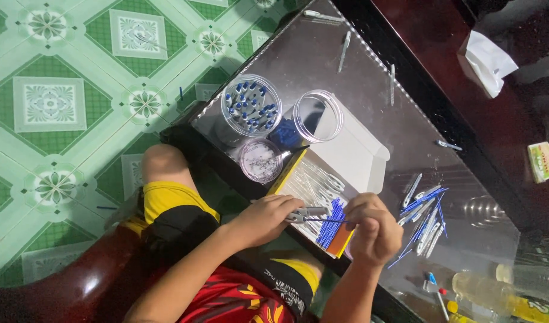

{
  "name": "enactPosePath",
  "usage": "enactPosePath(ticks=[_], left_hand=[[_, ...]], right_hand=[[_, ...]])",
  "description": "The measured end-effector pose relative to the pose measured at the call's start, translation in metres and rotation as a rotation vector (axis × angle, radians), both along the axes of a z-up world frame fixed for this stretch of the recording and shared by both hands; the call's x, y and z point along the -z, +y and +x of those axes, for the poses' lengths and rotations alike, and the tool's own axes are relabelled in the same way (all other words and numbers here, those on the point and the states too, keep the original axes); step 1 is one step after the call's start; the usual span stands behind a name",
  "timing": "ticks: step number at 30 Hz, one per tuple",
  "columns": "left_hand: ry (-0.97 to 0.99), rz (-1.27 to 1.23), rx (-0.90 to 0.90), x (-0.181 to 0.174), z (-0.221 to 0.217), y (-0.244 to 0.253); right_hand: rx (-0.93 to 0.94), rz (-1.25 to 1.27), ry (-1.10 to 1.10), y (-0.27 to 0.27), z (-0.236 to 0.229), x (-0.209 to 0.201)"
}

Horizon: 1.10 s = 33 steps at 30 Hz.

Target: Assembling ballpoint pens by inserting ink refills into barrels and attaching caps or clicking mechanisms.

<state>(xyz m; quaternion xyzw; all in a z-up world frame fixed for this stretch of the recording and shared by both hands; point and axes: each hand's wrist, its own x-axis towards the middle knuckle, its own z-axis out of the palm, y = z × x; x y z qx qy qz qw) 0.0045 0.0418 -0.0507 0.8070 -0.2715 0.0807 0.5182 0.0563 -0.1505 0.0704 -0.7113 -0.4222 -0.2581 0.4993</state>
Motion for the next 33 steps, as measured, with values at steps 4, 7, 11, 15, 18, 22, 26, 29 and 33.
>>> enactPosePath(ticks=[4,7,11,15,18,22,26,29,33], left_hand=[[0.158,-0.069,0.078,-0.017,0.004,0.008],[0.209,-0.065,0.074,-0.020,0.001,0.012],[0.289,0.023,0.076,-0.008,-0.001,0.010],[0.183,0.039,-0.066,-0.001,-0.009,0.017],[0.233,-0.064,-0.040,-0.005,-0.005,0.021],[0.312,-0.090,-0.041,-0.013,-0.002,0.027],[0.404,-0.145,-0.075,-0.020,0.002,0.035],[0.468,-0.147,-0.113,-0.022,0.001,0.041],[0.512,-0.156,-0.160,-0.014,0.004,0.045]], right_hand=[[-0.012,-0.169,0.076,0.021,-0.011,-0.006],[0.001,-0.302,0.065,0.028,-0.014,-0.005],[0.159,-0.586,-0.013,0.012,-0.004,0.016],[0.195,-0.215,-0.031,0.014,0.055,-0.002],[0.273,-0.167,0.078,0.043,0.118,-0.026],[0.348,-0.919,0.470,0.071,0.216,0.012],[0.306,-1.519,0.725,0.111,0.220,0.026],[0.321,-1.663,0.907,0.153,0.195,0.025],[-0.005,-1.804,0.756,0.101,0.262,0.113]])
